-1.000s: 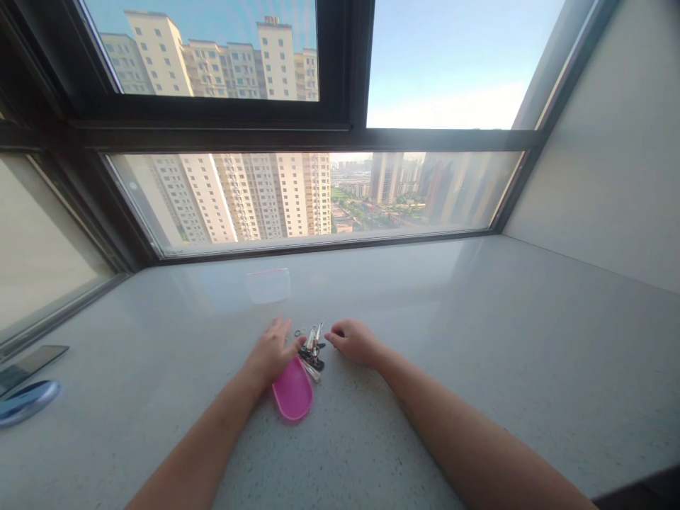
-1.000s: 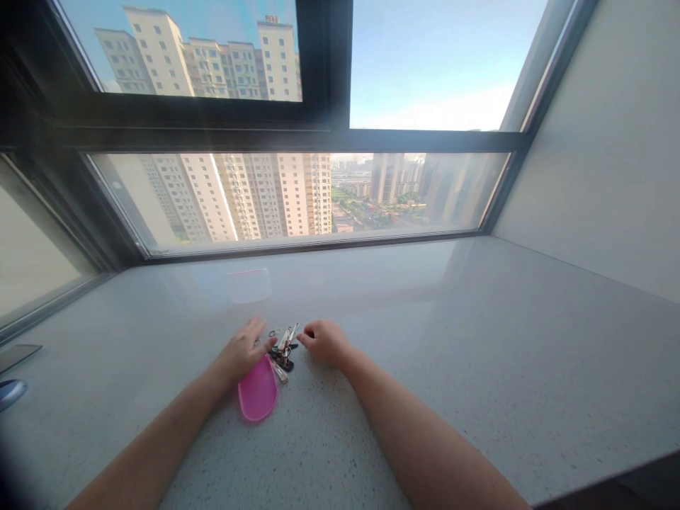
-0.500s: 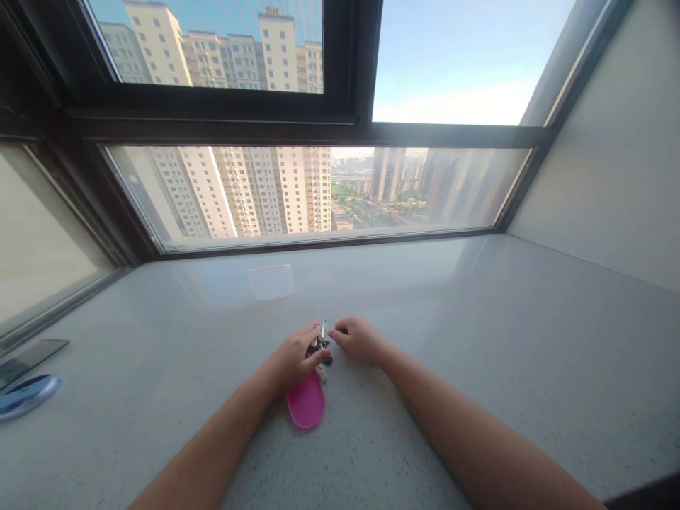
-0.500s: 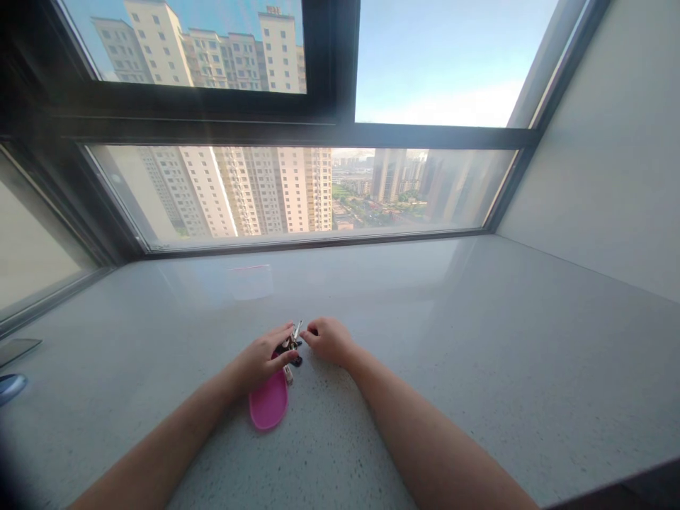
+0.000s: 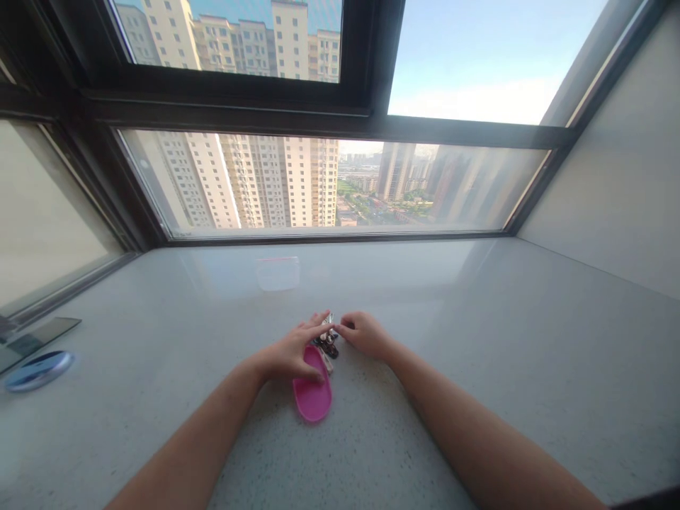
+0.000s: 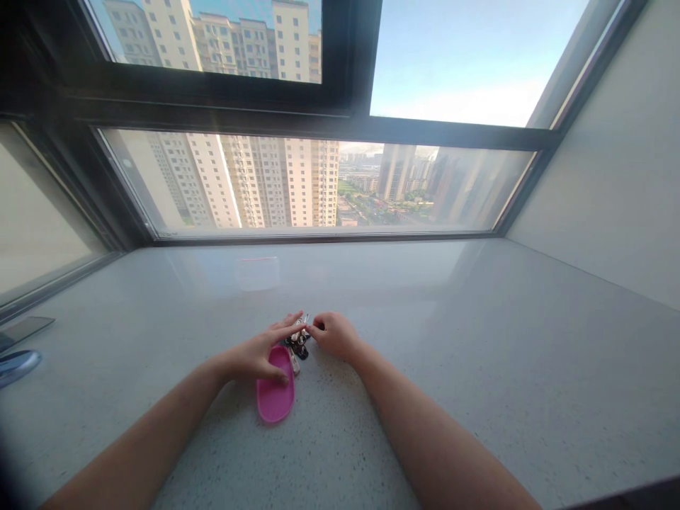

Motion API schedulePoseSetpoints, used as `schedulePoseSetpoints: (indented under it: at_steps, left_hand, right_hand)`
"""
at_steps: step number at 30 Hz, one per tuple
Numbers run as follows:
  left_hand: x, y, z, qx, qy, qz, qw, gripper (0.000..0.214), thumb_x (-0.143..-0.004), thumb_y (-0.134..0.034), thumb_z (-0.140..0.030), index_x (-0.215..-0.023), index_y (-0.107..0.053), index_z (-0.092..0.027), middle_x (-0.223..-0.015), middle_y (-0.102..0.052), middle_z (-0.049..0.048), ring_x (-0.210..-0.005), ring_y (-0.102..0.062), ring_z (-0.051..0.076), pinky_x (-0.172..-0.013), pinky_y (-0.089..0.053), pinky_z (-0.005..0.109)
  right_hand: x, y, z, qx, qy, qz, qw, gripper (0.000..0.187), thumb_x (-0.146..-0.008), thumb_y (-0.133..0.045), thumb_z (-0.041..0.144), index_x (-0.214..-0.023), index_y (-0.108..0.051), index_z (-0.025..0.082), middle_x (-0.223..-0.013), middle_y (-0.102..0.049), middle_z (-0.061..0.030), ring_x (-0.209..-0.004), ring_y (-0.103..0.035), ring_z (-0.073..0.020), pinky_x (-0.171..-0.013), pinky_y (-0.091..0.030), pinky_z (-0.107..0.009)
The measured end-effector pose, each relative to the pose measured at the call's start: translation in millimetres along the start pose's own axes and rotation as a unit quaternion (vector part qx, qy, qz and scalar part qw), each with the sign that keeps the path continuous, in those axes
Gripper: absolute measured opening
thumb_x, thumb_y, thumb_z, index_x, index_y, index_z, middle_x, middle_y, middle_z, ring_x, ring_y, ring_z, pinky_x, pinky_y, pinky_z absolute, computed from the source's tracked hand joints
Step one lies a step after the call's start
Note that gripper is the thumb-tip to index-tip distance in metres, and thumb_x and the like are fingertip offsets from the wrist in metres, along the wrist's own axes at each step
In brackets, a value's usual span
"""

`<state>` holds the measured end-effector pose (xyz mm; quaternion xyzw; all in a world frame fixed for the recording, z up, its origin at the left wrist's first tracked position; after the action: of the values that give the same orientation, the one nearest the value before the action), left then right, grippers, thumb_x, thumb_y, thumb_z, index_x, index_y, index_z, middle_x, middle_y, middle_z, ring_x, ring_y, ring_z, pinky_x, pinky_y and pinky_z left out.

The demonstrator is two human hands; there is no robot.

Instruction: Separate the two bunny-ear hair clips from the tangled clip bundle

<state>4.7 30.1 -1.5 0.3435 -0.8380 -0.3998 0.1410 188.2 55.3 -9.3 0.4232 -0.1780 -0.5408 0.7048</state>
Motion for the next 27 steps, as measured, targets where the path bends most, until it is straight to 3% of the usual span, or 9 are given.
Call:
schedulePoseSetpoints:
  at_steps: [4,7,11,14,17,27]
  left_hand:
    - [-1.6,-2.7,-4.8,-0.026,0.004,-0.029,0.999,0.096,-0.060,-0.075,-0.028,-0.141,-0.025,-0.026,-0.152,-0.012,0.0111,-0.137,-0.014,0.030,-0.109,-0.017,0.044]
    - [0.0,-2.7,-13.6,-0.055,0.005,-0.064,0.996,0.084,-0.063,-0.073,-0.028,-0.137,-0.035,-0.027,-0.150,-0.020,0.0114,-0.135,-0.022,0.031,-0.108,-0.021,0.045]
    - [3.2,-0.9,-26.6,-0.105,-0.007,-0.103,0.989,0.055,-0.062,-0.074,-0.023,-0.114,-0.058,-0.031,-0.137,-0.040,0.0074,-0.128,-0.032,0.030,-0.105,-0.024,0.046]
    - [2.7,-2.9,-30.4,-0.128,-0.021,-0.079,0.988,0.031,-0.067,-0.070,-0.021,-0.096,-0.067,-0.032,-0.131,-0.042,0.0053,-0.125,-0.034,0.029,-0.102,-0.025,0.046]
    - [0.7,-6.0,-29.3,-0.135,-0.029,-0.064,0.988,0.026,-0.071,-0.066,-0.019,-0.093,-0.069,-0.033,-0.129,-0.043,0.0046,-0.123,-0.034,0.029,-0.101,-0.024,0.046]
    - [-4.7,-5.3,-21.2,-0.116,-0.029,-0.115,0.986,0.012,-0.078,-0.059,-0.020,-0.080,-0.070,-0.026,-0.108,-0.056,0.0038,-0.107,-0.047,0.023,-0.094,-0.033,0.036]
  right_hand:
    - [-0.4,0.5,-1.1,-0.004,0.001,-0.005,1.000,0.034,-0.079,-0.049,0.038,-0.057,-0.057,0.013,-0.049,-0.043,0.0046,-0.050,-0.036,-0.0081,-0.048,-0.021,-0.021]
    - [-1.2,-0.3,-2.2,-0.006,-0.002,-0.013,1.000,0.031,-0.077,-0.050,0.034,-0.055,-0.055,0.013,-0.048,-0.039,0.0047,-0.050,-0.035,-0.0082,-0.048,-0.021,-0.021]
    - [-2.8,-1.5,-4.4,-0.008,-0.012,-0.026,1.000,0.027,-0.073,-0.050,0.029,-0.051,-0.052,0.014,-0.048,-0.035,0.0049,-0.050,-0.034,-0.0081,-0.047,-0.020,-0.021]
    - [-3.8,-1.2,-5.7,-0.008,-0.020,-0.034,0.999,0.026,-0.072,-0.050,0.028,-0.050,-0.050,0.014,-0.048,-0.034,0.0049,-0.050,-0.033,-0.0082,-0.047,-0.019,-0.021]
    - [-3.9,-0.7,-5.5,-0.008,-0.024,-0.037,0.999,0.027,-0.072,-0.051,0.029,-0.050,-0.051,0.014,-0.048,-0.033,0.0048,-0.050,-0.033,-0.0083,-0.047,-0.019,-0.022]
    - [-3.0,-1.0,-4.2,-0.012,-0.022,-0.029,0.999,0.030,-0.072,-0.051,0.034,-0.051,-0.053,0.013,-0.048,-0.035,0.0047,-0.050,-0.034,-0.0083,-0.047,-0.019,-0.021]
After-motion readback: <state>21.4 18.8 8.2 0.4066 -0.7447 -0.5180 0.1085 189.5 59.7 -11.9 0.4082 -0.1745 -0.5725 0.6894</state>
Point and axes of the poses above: each hand's wrist, its own x-axis away from the middle knuckle, its own y-axis out of the back of the hand, z = x × y, the point moved 3 cm from there along -x, towards the middle knuckle
